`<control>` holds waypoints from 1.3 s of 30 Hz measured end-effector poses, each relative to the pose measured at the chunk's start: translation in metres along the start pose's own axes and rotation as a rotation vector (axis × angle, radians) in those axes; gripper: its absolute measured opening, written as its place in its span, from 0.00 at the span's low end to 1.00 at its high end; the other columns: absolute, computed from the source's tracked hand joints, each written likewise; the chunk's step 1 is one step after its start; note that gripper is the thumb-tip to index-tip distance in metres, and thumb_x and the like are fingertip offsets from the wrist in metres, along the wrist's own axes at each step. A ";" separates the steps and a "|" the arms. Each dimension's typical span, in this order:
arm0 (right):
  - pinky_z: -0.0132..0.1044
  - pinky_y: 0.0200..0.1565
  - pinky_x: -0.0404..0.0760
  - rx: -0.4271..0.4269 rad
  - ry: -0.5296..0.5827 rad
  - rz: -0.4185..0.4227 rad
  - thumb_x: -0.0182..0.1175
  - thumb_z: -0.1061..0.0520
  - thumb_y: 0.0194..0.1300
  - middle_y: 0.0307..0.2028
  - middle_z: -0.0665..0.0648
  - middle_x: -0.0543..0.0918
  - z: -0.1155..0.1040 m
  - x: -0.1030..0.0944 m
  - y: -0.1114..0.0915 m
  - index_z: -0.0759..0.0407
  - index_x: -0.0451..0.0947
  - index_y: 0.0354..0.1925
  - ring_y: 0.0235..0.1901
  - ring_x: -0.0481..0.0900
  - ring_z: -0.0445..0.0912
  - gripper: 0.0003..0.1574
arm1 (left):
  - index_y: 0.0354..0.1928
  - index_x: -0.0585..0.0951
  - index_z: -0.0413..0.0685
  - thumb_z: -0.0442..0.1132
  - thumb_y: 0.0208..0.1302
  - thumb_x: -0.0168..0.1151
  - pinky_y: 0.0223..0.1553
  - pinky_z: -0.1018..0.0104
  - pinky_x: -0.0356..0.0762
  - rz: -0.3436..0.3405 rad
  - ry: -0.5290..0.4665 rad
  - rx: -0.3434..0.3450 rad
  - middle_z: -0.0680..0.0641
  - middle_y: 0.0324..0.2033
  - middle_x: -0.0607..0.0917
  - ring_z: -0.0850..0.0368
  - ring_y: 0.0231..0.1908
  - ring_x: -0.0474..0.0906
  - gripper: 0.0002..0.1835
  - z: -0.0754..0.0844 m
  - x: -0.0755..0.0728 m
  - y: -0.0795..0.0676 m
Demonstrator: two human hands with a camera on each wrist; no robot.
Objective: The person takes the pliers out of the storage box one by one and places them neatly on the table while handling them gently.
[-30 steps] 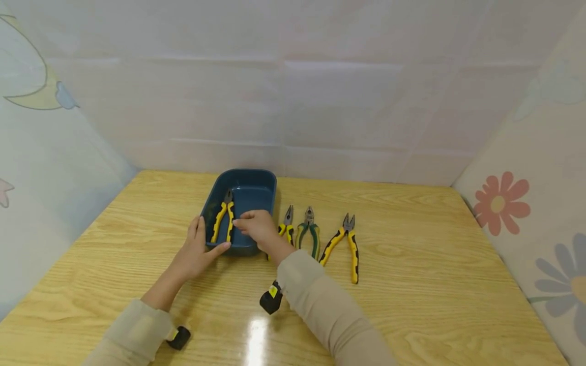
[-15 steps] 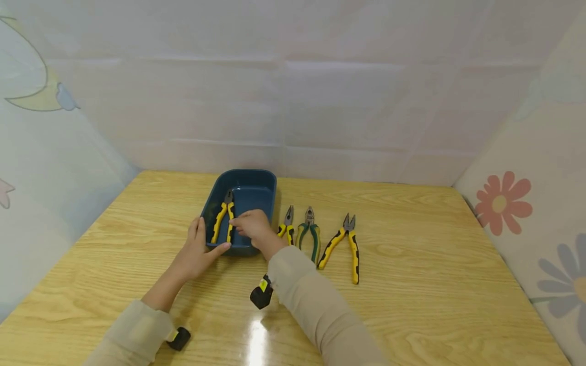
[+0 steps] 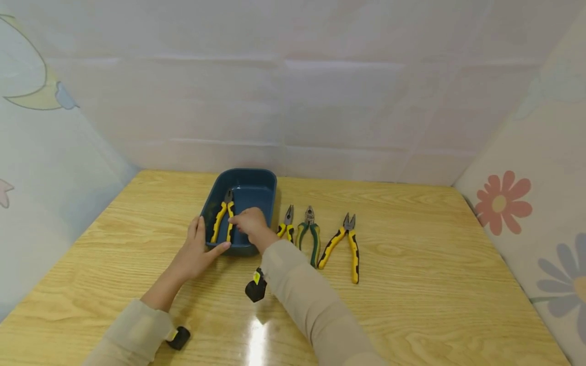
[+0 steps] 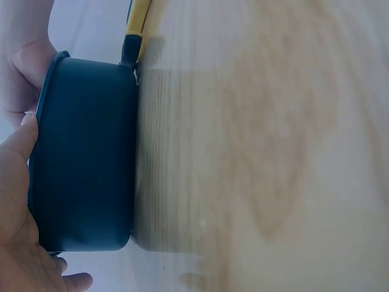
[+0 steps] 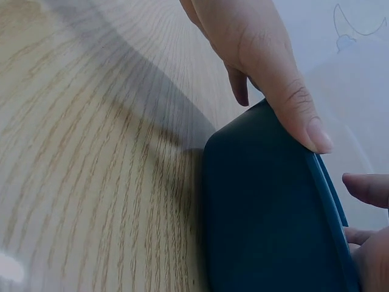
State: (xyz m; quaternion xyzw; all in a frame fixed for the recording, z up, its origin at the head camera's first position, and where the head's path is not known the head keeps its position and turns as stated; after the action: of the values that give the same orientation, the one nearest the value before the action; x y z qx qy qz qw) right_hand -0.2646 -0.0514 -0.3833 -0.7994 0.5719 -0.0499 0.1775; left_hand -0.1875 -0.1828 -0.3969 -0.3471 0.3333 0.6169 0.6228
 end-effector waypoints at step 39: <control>0.39 0.33 0.77 0.187 0.105 0.034 0.60 0.65 0.53 0.36 0.63 0.74 0.013 0.020 0.015 0.73 0.65 0.51 0.37 0.75 0.53 0.27 | 0.64 0.32 0.37 0.69 0.51 0.45 0.48 0.45 0.61 0.006 -0.003 0.004 0.37 0.63 0.33 0.34 0.57 0.51 0.55 -0.004 0.003 0.002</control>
State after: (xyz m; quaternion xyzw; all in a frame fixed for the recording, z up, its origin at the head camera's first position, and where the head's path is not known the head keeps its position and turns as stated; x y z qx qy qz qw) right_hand -0.2677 -0.0708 -0.4032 -0.7657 0.5869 -0.1417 0.2217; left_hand -0.1891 -0.1844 -0.4015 -0.3438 0.3345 0.6188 0.6221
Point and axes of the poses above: each hand's wrist, its own y-axis towards the middle knuckle, its own x-axis out of the palm, z = x × y, the point moved 3 cm from there along y, towards the middle knuckle
